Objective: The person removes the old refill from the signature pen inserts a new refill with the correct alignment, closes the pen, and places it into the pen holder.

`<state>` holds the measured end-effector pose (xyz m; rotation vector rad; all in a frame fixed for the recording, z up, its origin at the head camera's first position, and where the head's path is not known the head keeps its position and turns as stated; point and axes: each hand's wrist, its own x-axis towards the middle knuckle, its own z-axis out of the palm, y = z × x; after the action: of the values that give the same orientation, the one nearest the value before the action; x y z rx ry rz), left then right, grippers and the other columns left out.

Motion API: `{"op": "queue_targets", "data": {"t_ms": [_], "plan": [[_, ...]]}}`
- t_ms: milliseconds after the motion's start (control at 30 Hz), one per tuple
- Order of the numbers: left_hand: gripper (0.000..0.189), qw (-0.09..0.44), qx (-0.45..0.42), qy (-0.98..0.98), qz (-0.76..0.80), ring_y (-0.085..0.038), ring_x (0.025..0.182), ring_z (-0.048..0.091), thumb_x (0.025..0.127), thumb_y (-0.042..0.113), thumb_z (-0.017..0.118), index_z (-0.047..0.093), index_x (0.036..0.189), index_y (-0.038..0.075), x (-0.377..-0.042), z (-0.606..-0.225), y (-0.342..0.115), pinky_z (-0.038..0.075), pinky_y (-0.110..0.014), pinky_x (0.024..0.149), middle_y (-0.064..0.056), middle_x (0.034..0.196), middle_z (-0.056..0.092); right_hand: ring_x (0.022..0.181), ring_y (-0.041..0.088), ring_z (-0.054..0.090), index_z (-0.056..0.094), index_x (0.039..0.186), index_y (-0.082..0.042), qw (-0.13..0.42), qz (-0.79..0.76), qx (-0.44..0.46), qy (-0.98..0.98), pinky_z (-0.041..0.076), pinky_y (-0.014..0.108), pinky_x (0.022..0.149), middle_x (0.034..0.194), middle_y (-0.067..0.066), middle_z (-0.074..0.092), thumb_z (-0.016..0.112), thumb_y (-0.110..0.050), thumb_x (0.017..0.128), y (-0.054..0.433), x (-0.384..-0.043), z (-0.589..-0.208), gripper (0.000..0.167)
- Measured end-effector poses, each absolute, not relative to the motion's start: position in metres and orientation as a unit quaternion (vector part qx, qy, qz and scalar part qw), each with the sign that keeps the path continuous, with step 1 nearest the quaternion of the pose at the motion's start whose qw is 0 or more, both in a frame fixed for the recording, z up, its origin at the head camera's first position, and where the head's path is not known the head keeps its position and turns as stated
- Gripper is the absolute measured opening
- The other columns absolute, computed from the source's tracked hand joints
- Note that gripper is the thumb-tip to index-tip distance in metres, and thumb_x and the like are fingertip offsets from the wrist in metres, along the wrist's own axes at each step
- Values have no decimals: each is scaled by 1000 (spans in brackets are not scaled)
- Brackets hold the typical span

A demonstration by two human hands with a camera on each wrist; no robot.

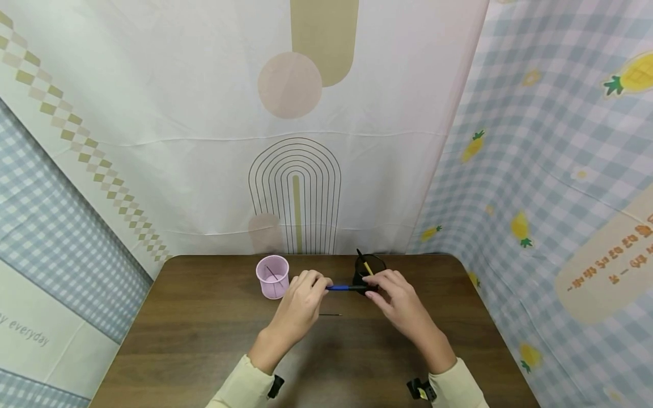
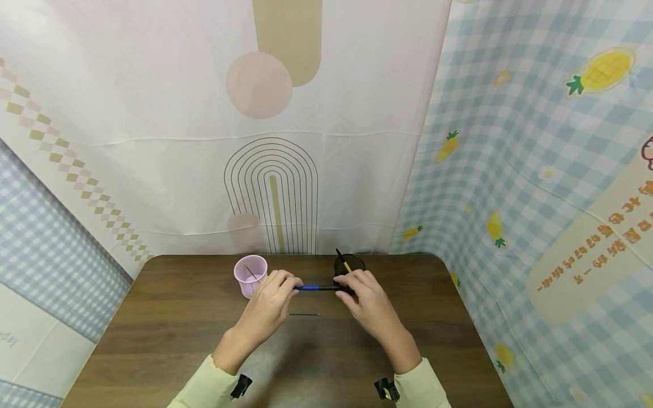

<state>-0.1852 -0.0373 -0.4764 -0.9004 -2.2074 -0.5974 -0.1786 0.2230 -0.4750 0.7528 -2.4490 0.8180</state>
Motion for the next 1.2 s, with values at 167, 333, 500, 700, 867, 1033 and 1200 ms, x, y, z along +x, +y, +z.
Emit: {"op": "queue_targets", "data": {"t_ms": [167,333,500,700,867,1033,1200], "plan": [[11,336,-344,-847,-227,-21,87,62,92,7,71,69,103,8,-185,-477,-37,48,-33,70,-2,94,63,93,10,55,73,111,-14,242,294,286,-879,49,23,67,109,-3,66,85,-7,82,223,-180,-475,32],[13,335,-345,-847,-228,-20,87,62,91,6,73,69,103,8,-186,-478,-36,48,-32,70,-2,93,63,92,11,56,73,102,-12,254,293,284,-877,50,23,67,103,-5,66,86,-3,80,222,-180,-474,28],[13,334,-345,-846,-229,-20,87,62,91,6,73,69,103,8,-186,-479,-36,47,-32,71,-2,94,63,91,11,56,72,99,-14,254,293,282,-878,50,23,68,101,-6,66,85,-4,82,221,-180,-474,23],[12,335,-348,-845,-229,-20,88,62,91,7,72,69,103,8,-186,-478,-36,48,-32,71,-2,94,63,91,10,56,72,98,-16,254,300,285,-874,49,22,68,101,-6,66,83,-3,83,222,-181,-473,22],[12,332,-349,-846,-228,-20,89,61,92,7,72,68,103,8,-186,-477,-36,48,-32,71,-2,94,63,91,9,55,73,100,-16,252,307,289,-871,48,22,69,101,-7,66,80,-3,87,222,-182,-473,20],[12,328,-351,-847,-227,-20,89,61,92,7,71,68,104,9,-186,-475,-36,47,-32,71,-2,95,63,90,8,54,74,101,-12,243,312,288,-872,48,23,70,99,-8,66,77,-3,89,223,-181,-474,15],[12,329,-352,-847,-224,-19,89,61,92,7,71,68,104,9,-185,-475,-36,47,-32,71,-1,94,63,88,6,53,74,101,-12,231,315,284,-875,48,24,70,97,-9,66,75,-4,91,223,-180,-474,13]]}}
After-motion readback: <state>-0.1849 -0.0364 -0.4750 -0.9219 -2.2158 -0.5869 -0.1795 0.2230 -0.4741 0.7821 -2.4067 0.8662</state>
